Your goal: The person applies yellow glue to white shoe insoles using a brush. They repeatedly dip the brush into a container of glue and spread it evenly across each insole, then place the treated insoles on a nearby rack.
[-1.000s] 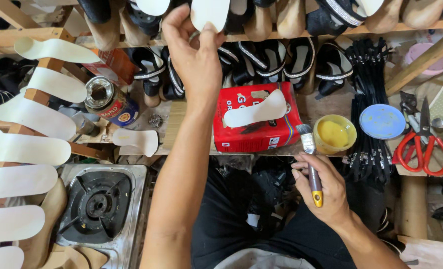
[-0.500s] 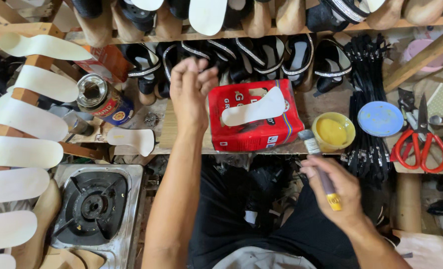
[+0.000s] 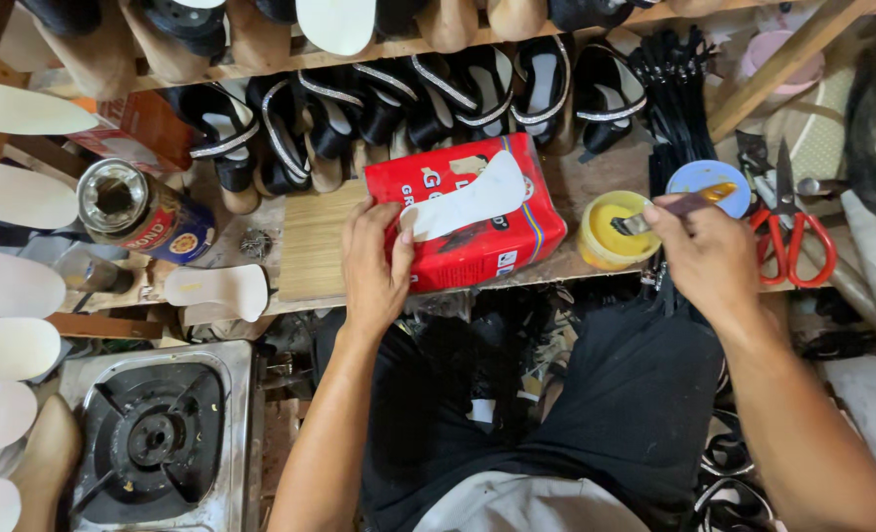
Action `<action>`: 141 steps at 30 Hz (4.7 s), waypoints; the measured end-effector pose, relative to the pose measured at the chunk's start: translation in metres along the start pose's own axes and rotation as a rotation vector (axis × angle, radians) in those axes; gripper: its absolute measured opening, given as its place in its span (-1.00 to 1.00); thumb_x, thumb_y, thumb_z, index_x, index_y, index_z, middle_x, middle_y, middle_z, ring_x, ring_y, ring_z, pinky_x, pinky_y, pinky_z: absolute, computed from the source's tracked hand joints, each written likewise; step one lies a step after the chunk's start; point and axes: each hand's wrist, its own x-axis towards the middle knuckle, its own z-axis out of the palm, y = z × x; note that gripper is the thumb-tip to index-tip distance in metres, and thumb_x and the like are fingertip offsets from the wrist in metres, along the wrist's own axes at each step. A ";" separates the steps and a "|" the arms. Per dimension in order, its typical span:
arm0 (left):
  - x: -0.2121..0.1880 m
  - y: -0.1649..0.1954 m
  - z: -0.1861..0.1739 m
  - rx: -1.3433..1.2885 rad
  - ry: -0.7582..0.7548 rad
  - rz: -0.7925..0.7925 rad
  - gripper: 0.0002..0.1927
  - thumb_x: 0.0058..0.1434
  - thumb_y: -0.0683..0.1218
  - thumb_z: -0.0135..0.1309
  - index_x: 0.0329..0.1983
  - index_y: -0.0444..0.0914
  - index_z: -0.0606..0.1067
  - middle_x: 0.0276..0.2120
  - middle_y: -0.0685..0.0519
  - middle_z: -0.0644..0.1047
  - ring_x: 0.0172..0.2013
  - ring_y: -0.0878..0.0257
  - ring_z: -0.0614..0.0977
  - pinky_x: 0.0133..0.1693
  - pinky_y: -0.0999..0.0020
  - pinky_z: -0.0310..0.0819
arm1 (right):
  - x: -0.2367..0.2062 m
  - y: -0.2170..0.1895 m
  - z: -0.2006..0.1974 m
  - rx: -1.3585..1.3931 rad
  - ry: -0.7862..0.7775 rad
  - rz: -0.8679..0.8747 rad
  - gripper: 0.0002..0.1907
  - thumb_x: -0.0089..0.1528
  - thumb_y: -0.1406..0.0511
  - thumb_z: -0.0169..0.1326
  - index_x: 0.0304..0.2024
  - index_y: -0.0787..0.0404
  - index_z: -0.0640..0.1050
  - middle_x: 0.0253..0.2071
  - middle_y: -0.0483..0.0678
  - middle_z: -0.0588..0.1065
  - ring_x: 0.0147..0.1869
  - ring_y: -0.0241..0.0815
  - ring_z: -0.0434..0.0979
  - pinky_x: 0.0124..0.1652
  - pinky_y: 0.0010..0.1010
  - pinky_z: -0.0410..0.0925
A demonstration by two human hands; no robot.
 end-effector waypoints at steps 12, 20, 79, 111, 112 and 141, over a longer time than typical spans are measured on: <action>-0.014 -0.014 0.017 -0.117 0.033 -0.149 -0.58 0.49 -0.08 -0.09 0.35 -0.35 0.30 0.42 -0.29 0.25 0.41 -0.19 0.31 0.38 0.05 0.20 | 0.016 0.029 0.002 0.001 -0.063 0.044 -0.68 0.41 0.12 0.16 -0.08 0.26 0.64 -0.26 0.05 0.59 -0.21 -0.13 0.54 -0.17 -0.29 0.38; -0.011 -0.013 0.016 -0.367 0.027 -0.281 -0.49 0.44 -0.12 -0.02 0.40 -0.33 0.21 0.40 -0.23 0.28 0.43 -0.11 0.29 0.40 0.10 0.16 | 0.033 0.048 -0.015 0.362 -0.278 0.355 -0.72 0.38 0.17 0.10 -0.09 0.25 0.62 -0.25 -0.08 0.58 -0.23 -0.25 0.51 -0.22 -0.36 0.36; -0.006 -0.012 0.024 -0.327 0.116 -0.311 -0.30 0.23 -0.24 0.07 0.44 -0.31 0.18 0.39 -0.24 0.22 0.43 -0.11 0.27 0.43 0.11 0.12 | 0.106 -0.064 0.105 0.446 -0.202 -0.209 -0.89 0.38 0.38 0.16 -0.10 0.33 0.55 -0.14 -0.07 0.63 -0.07 -0.36 0.62 -0.07 -0.51 0.43; -0.008 -0.011 0.025 -0.325 0.108 -0.312 -0.34 0.27 -0.21 0.06 0.44 -0.32 0.19 0.42 -0.25 0.22 0.45 -0.13 0.25 0.46 0.08 0.07 | 0.005 0.031 -0.002 0.089 -0.005 0.038 -0.67 0.39 0.16 0.17 0.04 0.28 0.59 -0.06 0.06 0.62 -0.03 -0.26 0.59 -0.02 -0.37 0.39; -0.007 -0.011 0.025 -0.330 0.110 -0.319 -0.34 0.26 -0.21 0.05 0.44 -0.32 0.19 0.42 -0.25 0.22 0.45 -0.13 0.26 0.46 0.08 0.07 | 0.005 0.033 -0.006 0.124 -0.033 0.041 -0.66 0.39 0.18 0.16 0.07 0.30 0.58 -0.04 0.04 0.61 -0.02 -0.29 0.58 -0.01 -0.38 0.39; -0.011 -0.022 0.025 -0.322 0.163 -0.254 -0.35 0.26 -0.22 0.03 0.43 -0.33 0.18 0.40 -0.26 0.24 0.43 -0.14 0.26 0.46 0.08 0.08 | 0.056 -0.082 0.144 0.430 -0.126 -0.019 -0.81 0.38 0.31 0.18 -0.16 0.38 0.58 -0.25 -0.03 0.64 -0.23 -0.41 0.55 -0.24 -0.53 0.39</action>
